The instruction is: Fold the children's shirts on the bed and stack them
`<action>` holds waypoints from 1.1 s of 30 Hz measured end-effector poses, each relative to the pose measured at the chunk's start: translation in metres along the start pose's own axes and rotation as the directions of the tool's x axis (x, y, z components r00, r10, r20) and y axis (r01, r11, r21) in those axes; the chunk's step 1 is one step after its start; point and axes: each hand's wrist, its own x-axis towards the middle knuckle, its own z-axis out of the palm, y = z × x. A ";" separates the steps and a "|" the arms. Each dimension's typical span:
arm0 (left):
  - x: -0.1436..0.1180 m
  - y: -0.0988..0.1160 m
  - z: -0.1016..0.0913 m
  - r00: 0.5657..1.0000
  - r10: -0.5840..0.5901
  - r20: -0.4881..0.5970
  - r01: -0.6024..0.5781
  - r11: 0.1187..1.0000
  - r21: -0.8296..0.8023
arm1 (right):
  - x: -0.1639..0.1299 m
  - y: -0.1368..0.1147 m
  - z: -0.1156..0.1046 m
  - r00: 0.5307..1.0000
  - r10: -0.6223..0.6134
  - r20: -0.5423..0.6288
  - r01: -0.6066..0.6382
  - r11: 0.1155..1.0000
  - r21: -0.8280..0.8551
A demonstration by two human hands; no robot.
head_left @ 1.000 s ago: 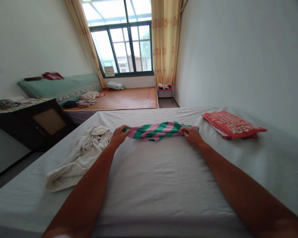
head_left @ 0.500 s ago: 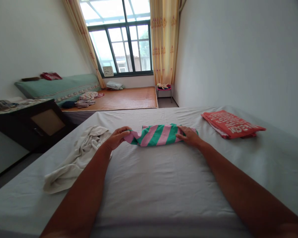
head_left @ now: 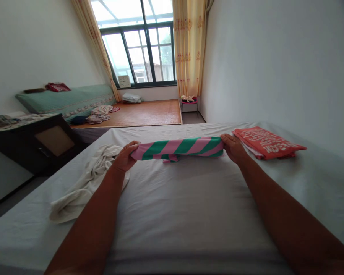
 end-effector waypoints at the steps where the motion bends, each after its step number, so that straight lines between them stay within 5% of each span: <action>1: -0.003 0.002 -0.003 0.997 -0.043 0.065 0.041 0.999 0.035 | -0.002 -0.005 -0.004 0.995 0.058 0.077 -0.061 0.997 0.037; 4: -0.009 0.003 -0.008 0.916 -0.261 0.306 0.190 0.951 0.243 | -0.007 -0.010 -0.011 0.906 0.230 0.355 -0.225 0.973 -0.057; 6: -0.008 -0.003 -0.005 0.874 -0.342 0.346 0.213 0.908 0.360 | -0.006 -0.003 -0.011 0.902 0.253 0.349 -0.197 0.963 -0.186; 8: -0.002 -0.013 0.002 0.923 -0.295 0.247 0.168 0.886 0.432 | -0.002 0.010 -0.009 0.968 0.159 0.196 -0.077 0.926 -0.369; 11: 0.008 -0.034 0.016 0.991 -0.105 0.080 0.037 0.804 0.594 | 0.002 0.036 -0.004 0.994 -0.019 0.107 0.088 0.719 -0.689; 14: 0.011 -0.054 0.030 0.986 -0.057 0.158 -0.088 0.623 0.777 | 0.000 0.054 0.002 0.983 0.040 0.177 0.129 0.526 -0.841; 16: 0.009 -0.061 0.037 0.957 -0.094 0.273 -0.190 0.508 0.840 | -0.004 0.058 0.007 0.961 0.089 0.261 0.186 0.488 -0.852; 20: 0.002 -0.065 0.049 0.910 -0.115 0.399 -0.316 0.429 0.846 | -0.009 0.049 0.020 0.906 0.056 0.420 0.297 0.622 -0.724; 25: 0.002 -0.065 0.061 0.942 -0.124 0.313 -0.234 0.427 0.873 | -0.013 0.036 0.031 0.929 0.069 0.363 0.210 0.710 -0.672; 28: 0.007 -0.058 0.060 0.967 -0.029 0.255 -0.210 0.478 0.853 | -0.009 0.030 0.027 0.939 0.081 0.334 0.122 0.830 -0.545; 31: 0.016 -0.045 0.047 0.982 0.189 0.019 -0.132 0.608 0.783 | 0.003 0.028 0.012 0.999 -0.029 0.043 0.041 0.948 -0.314; 33: 0.022 -0.037 0.033 0.940 0.283 -0.190 -0.082 0.729 0.680 | 0.012 0.030 -0.001 0.976 -0.053 -0.212 0.010 0.980 -0.198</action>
